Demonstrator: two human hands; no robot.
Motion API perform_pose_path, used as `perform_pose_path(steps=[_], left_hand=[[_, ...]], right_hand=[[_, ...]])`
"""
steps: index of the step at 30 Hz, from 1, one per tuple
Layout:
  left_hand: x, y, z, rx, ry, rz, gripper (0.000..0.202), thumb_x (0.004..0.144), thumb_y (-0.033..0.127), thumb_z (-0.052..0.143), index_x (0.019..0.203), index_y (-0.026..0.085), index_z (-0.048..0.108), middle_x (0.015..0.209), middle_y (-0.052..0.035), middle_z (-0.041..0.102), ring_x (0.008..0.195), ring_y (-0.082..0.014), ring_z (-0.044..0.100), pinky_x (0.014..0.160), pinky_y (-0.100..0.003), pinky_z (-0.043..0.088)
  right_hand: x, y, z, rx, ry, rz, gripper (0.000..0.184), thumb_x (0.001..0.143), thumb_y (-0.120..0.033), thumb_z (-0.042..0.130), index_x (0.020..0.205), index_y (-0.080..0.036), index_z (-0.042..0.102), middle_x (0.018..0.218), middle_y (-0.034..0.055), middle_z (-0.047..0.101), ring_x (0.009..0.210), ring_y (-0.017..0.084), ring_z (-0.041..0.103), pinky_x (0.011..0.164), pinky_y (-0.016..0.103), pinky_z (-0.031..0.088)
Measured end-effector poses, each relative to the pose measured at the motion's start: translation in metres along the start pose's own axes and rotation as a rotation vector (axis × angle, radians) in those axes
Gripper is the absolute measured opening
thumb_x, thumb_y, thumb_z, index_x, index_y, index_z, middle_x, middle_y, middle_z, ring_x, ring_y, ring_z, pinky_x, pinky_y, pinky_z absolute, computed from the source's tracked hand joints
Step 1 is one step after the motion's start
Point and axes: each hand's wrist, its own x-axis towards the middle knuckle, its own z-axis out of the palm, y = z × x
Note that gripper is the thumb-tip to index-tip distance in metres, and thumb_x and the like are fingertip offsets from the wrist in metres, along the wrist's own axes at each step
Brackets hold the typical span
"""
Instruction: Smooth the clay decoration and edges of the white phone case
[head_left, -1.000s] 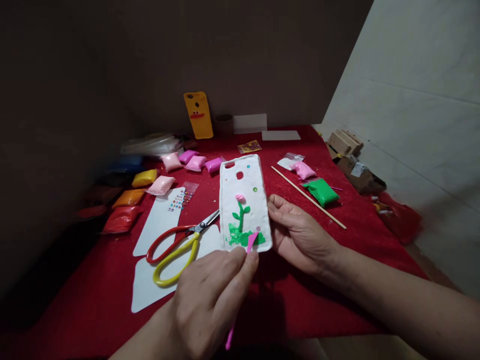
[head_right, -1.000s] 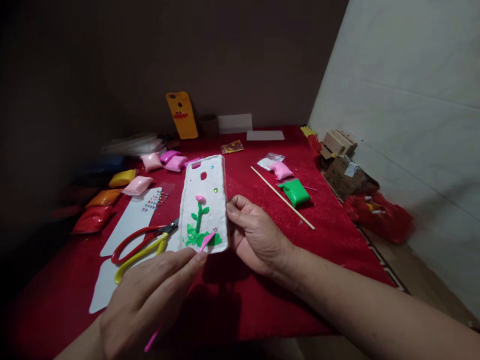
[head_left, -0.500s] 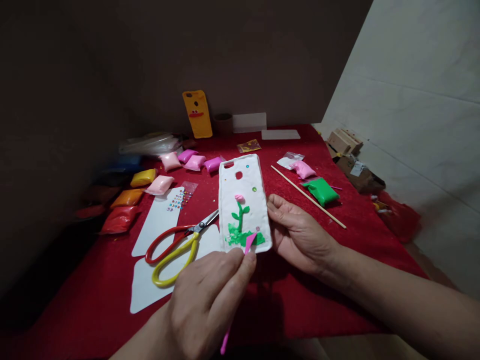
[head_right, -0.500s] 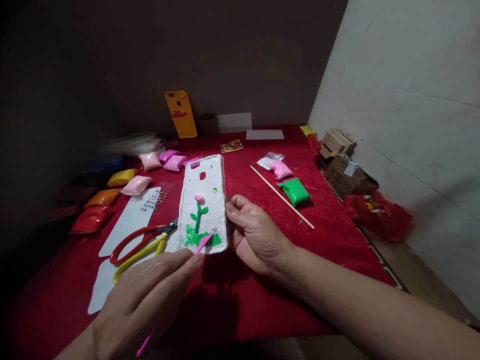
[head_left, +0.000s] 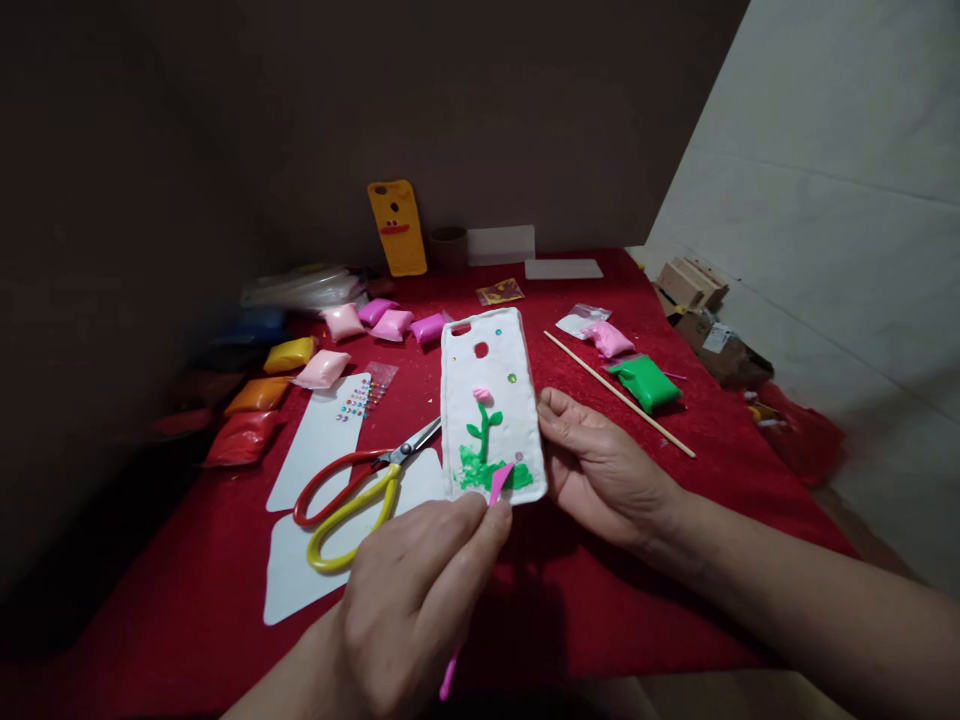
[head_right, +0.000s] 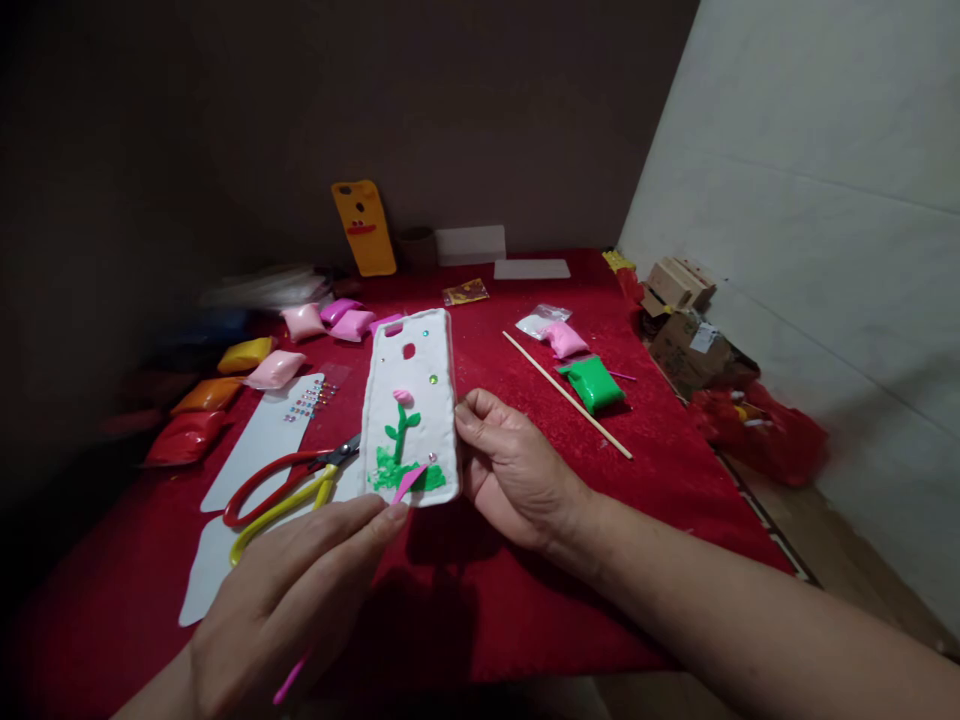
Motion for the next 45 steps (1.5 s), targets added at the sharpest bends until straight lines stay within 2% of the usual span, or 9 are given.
perform_pose_path(steps=[5, 10, 14, 17, 22, 25, 30, 39, 45], left_hand=[[-0.004, 0.001, -0.008, -0.034, 0.043, -0.034, 0.024, 0.091, 0.007, 0.051, 0.111, 0.01, 0.064, 0.096, -0.0086, 0.071, 0.084, -0.0137, 0.068, 0.07, -0.022, 0.056], [-0.004, 0.004, -0.019, -0.281, 0.131, -0.475, 0.023, 0.085, 0.004, 0.06, 0.1, 0.02, 0.066, 0.094, -0.0008, 0.07, 0.09, -0.013, 0.066, 0.078, -0.02, 0.054], [-0.001, 0.001, -0.023, -0.461, 0.303, -0.758, 0.016, 0.083, 0.012, 0.065, 0.092, 0.024, 0.07, 0.084, 0.0014, 0.07, 0.071, -0.0104, 0.064, 0.059, -0.016, 0.052], [0.003, 0.0, -0.025, -0.583, 0.264, -0.982, 0.008, 0.083, 0.02, 0.068, 0.088, 0.026, 0.072, 0.075, 0.0019, 0.069, 0.054, -0.0073, 0.057, 0.047, -0.015, 0.046], [0.005, 0.003, -0.021, -0.84, 0.218, -1.243, 0.009, 0.079, 0.031, 0.073, 0.082, 0.024, 0.07, 0.065, 0.003, 0.065, 0.05, -0.0055, 0.052, 0.045, -0.014, 0.038], [0.006, 0.004, -0.014, -0.963, 0.19, -1.313, 0.011, 0.079, 0.031, 0.074, 0.082, 0.022, 0.068, 0.062, 0.0046, 0.061, 0.049, -0.0036, 0.048, 0.046, -0.013, 0.036], [0.013, 0.006, -0.002, -1.126, 0.241, -1.377, 0.012, 0.078, 0.03, 0.074, 0.082, 0.02, 0.068, 0.062, 0.003, 0.062, 0.05, -0.0045, 0.048, 0.046, -0.014, 0.034], [0.012, 0.007, -0.001, -0.934, 0.241, -1.414, 0.02, 0.073, 0.034, 0.078, 0.085, 0.02, 0.071, 0.069, -0.0006, 0.068, 0.057, -0.0077, 0.056, 0.049, -0.013, 0.039], [0.01, 0.0, -0.003, -1.007, 0.235, -1.454, 0.02, 0.072, 0.034, 0.079, 0.08, 0.019, 0.069, 0.057, 0.0039, 0.057, 0.05, -0.0041, 0.043, 0.044, -0.012, 0.03]], right_hand=[[0.001, 0.0, -0.001, -0.007, -0.003, 0.0, 0.013, 0.088, -0.01, 0.055, 0.099, -0.016, 0.057, 0.097, 0.0057, 0.07, 0.085, 0.013, 0.068, 0.08, 0.027, 0.056], [0.001, -0.002, 0.0, -0.005, -0.008, -0.005, 0.01, 0.088, -0.012, 0.057, 0.096, -0.017, 0.058, 0.096, 0.0055, 0.071, 0.084, 0.013, 0.069, 0.08, 0.026, 0.056], [0.001, -0.003, 0.002, -0.012, 0.009, 0.008, 0.013, 0.088, -0.012, 0.057, 0.1, -0.018, 0.058, 0.105, 0.0075, 0.071, 0.091, 0.015, 0.069, 0.085, 0.03, 0.056], [0.002, -0.004, 0.003, -0.006, 0.009, 0.003, 0.014, 0.091, -0.01, 0.052, 0.1, -0.017, 0.058, 0.106, 0.0084, 0.071, 0.092, 0.015, 0.07, 0.086, 0.032, 0.056], [0.003, -0.004, 0.002, 0.021, -0.014, -0.011, 0.014, 0.088, -0.009, 0.055, 0.098, -0.018, 0.06, 0.101, 0.0058, 0.073, 0.09, 0.014, 0.07, 0.084, 0.028, 0.056], [0.002, -0.003, 0.001, -0.006, -0.021, -0.026, 0.012, 0.086, -0.013, 0.06, 0.097, -0.018, 0.06, 0.098, 0.0046, 0.073, 0.087, 0.013, 0.07, 0.082, 0.026, 0.056], [0.001, -0.003, 0.001, -0.023, -0.017, -0.032, 0.012, 0.086, -0.015, 0.061, 0.098, -0.018, 0.06, 0.101, 0.0048, 0.072, 0.089, 0.014, 0.069, 0.084, 0.028, 0.055], [-0.001, -0.003, 0.004, -0.009, -0.026, -0.016, 0.016, 0.086, -0.011, 0.059, 0.099, -0.019, 0.06, 0.094, 0.0021, 0.071, 0.083, 0.012, 0.068, 0.082, 0.027, 0.055], [-0.001, -0.003, 0.004, -0.007, -0.012, 0.007, 0.02, 0.086, -0.011, 0.058, 0.104, -0.019, 0.06, 0.104, 0.005, 0.072, 0.09, 0.014, 0.069, 0.085, 0.03, 0.057]])
